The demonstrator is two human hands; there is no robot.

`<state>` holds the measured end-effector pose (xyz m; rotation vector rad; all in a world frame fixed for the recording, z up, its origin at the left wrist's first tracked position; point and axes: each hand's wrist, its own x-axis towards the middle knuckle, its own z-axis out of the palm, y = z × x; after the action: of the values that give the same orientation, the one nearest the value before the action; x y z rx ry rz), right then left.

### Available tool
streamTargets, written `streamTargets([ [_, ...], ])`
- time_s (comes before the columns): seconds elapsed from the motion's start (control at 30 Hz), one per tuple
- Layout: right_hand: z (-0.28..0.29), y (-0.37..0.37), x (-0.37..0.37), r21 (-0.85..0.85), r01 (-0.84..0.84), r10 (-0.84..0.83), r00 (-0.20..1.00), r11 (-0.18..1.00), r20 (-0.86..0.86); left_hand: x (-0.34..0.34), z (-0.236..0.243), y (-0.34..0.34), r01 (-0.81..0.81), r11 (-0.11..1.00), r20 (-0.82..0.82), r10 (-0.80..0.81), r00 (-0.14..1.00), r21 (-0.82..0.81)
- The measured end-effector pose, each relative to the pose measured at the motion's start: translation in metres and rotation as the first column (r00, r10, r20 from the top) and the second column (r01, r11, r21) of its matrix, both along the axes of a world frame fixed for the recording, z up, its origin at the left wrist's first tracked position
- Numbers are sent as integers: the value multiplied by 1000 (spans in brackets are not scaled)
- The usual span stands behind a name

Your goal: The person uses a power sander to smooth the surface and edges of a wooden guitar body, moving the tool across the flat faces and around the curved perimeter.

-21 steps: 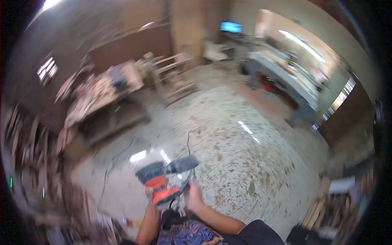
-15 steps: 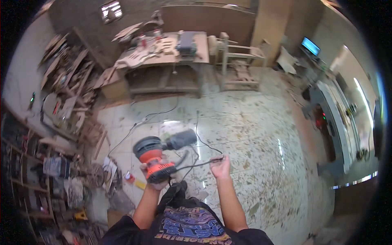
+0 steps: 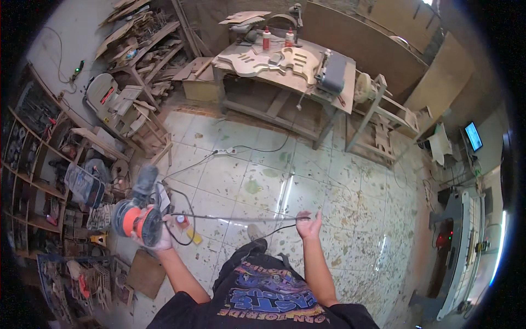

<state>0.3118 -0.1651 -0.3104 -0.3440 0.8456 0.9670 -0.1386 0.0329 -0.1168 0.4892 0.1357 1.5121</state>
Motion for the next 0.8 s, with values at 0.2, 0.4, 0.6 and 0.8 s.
streamTargets([
  [0.2,-21,105,35,-169,-83,59,987,982,-147,-28,27,49,-221,970,17,220,975,98],
  [0.4,-71,137,112,-466,-402,314,914,788,-256,-72,81,69,-413,845,-156,484,861,340],
  [0.6,-132,87,267,-756,-161,230,973,635,-15,-95,134,97,-723,574,-197,816,543,384],
  [0.8,-96,-3,536,-534,218,-42,946,817,322,-114,91,125,-819,445,-166,895,413,362],
])
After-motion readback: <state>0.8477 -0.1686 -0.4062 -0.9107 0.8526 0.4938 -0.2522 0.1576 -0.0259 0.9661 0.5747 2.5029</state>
